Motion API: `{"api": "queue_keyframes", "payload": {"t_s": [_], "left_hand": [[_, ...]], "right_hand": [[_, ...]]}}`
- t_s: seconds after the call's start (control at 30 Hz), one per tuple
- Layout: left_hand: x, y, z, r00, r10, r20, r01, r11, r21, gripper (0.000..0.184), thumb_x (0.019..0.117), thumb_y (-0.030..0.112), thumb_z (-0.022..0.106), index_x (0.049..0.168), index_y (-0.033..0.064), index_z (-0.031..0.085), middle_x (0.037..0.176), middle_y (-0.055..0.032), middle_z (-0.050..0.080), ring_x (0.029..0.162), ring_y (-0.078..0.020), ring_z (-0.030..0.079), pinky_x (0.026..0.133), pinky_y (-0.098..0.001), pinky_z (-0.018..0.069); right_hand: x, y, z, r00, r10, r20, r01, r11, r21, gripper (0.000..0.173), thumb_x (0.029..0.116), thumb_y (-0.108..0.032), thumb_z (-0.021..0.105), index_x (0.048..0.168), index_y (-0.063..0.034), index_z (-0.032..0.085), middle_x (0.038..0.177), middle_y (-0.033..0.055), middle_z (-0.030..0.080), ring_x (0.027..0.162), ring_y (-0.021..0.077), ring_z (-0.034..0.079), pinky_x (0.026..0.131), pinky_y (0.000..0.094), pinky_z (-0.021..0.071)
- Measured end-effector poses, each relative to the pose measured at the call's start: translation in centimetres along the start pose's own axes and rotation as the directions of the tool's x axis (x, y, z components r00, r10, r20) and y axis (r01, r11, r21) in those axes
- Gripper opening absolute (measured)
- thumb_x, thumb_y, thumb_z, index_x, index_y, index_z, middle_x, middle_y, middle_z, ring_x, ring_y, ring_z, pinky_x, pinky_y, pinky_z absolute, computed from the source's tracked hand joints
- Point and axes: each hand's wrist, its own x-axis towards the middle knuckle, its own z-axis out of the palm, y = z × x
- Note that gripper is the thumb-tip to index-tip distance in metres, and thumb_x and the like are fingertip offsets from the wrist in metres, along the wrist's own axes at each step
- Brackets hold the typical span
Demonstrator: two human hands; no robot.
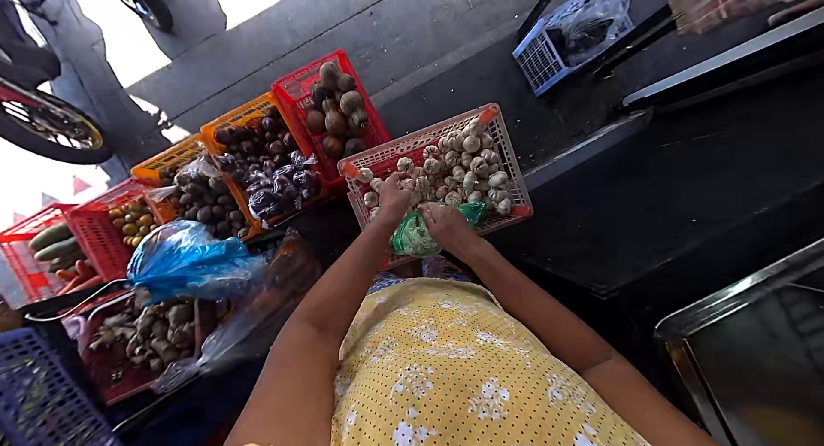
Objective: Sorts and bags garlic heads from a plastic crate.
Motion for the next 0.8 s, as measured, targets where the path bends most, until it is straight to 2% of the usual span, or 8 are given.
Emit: {"api": "queue_keyframes", "payload": {"t_s": [0.07,0.17,0.27,0.4,0.5,0.6,0.73,0.8], "left_hand": [[1.5,0.7,-0.3,0.999,0.000,0.054,-0.003,0.999,0.054,0.040,0.1070,0.029,0.055,0.141,0.0083,0.055,0.126,-0.0245,0.063,0.106,-0.0359,0.067,0.091,-0.0541,0.0560],[2.1,3.4,-0.9,0.975,-0.034,0.218,0.013,0.995,0.100,0.049,0.1124,0.036,0.037,0.158,0.0166,0.035,0.137,-0.0237,0.059,0.107,-0.0368,0.068,0.086,-0.0541,0.0570],[1.1,3.9,-2.1,0.942,-0.049,0.332,-0.092,0.914,0.396,0.036,0.1057,0.019,0.047,0.138,0.0047,0.055,0.135,-0.0257,0.057,0.114,-0.0390,0.061,0.090,-0.0579,0.0509],[-3.1,0.0,-1.7,0.917,-0.197,0.348,-0.097,0.735,0.671,0.053,0.0895,0.026,0.068,0.137,0.0066,0.054,0.142,-0.0266,0.050,0.120,-0.0435,0.059,0.093,-0.0648,0.0511],[-5.8,-2.7,-1.0,0.954,-0.121,0.273,-0.076,0.785,0.614,0.055,0.0904,0.016,0.069,0.141,0.0034,0.052,0.139,-0.0269,0.053,0.117,-0.0433,0.061,0.093,-0.0620,0.0524],[-6.6,-3.8,-0.7,0.974,-0.030,0.223,-0.105,0.816,0.569,0.053,0.0852,-0.003,0.069,0.136,-0.0006,0.054,0.130,-0.0285,0.058,0.113,-0.0446,0.062,0.093,-0.0599,0.0535],[-7.9,-3.7,-1.2,0.967,0.040,0.251,-0.167,0.843,0.511,0.044,0.0841,-0.009,0.065,0.127,-0.0009,0.060,0.124,-0.0248,0.062,0.112,-0.0404,0.063,0.094,-0.0567,0.0534],[-8.9,-2.9,-1.5,0.966,0.030,0.255,-0.156,0.856,0.492,0.042,0.0842,-0.011,0.065,0.124,0.0000,0.061,0.130,-0.0236,0.060,0.114,-0.0390,0.063,0.094,-0.0550,0.0537]], "right_hand": [[-0.2,-0.8,1.0,0.991,-0.010,0.134,0.037,0.979,-0.199,0.034,0.1085,-0.027,0.049,0.123,-0.0011,0.065,0.112,0.0226,0.070,0.104,0.0417,0.070,0.087,0.0620,0.0556],[-0.1,-0.3,3.2,0.968,-0.060,0.245,0.125,0.958,-0.259,0.033,0.0997,-0.016,0.064,0.130,-0.0044,0.064,0.133,0.0241,0.060,0.123,0.0440,0.059,0.094,0.0614,0.0535],[-0.3,-0.2,3.6,0.919,-0.021,0.393,0.138,0.953,-0.271,0.044,0.0942,-0.006,0.066,0.138,-0.0106,0.063,0.148,0.0263,0.049,0.134,0.0479,0.048,0.100,0.0627,0.0493],[-1.3,-0.7,2.7,0.913,-0.020,0.408,0.119,0.969,-0.218,0.039,0.0956,0.000,0.061,0.133,-0.0095,0.067,0.146,0.0238,0.053,0.133,0.0458,0.051,0.103,0.0607,0.0489],[-1.4,-0.6,3.6,0.912,-0.035,0.410,0.135,0.966,-0.219,0.030,0.0981,0.001,0.057,0.126,0.0005,0.068,0.143,0.0247,0.054,0.135,0.0430,0.050,0.105,0.0564,0.0484],[-0.1,0.2,6.0,0.890,-0.015,0.455,0.110,0.977,-0.183,0.032,0.0943,0.004,0.059,0.124,0.0005,0.069,0.137,0.0270,0.056,0.130,0.0441,0.053,0.105,0.0586,0.0481],[2.6,3.7,11.0,0.857,0.039,0.514,0.036,0.990,-0.135,0.028,0.1037,-0.012,0.055,0.124,0.0042,0.066,0.126,0.0250,0.066,0.122,0.0405,0.063,0.105,0.0592,0.0478],[3.6,4.6,12.2,0.790,0.100,0.604,-0.004,0.987,-0.159,0.034,0.1052,-0.017,0.054,0.128,0.0060,0.064,0.129,0.0265,0.065,0.124,0.0420,0.061,0.106,0.0604,0.0456]]}}
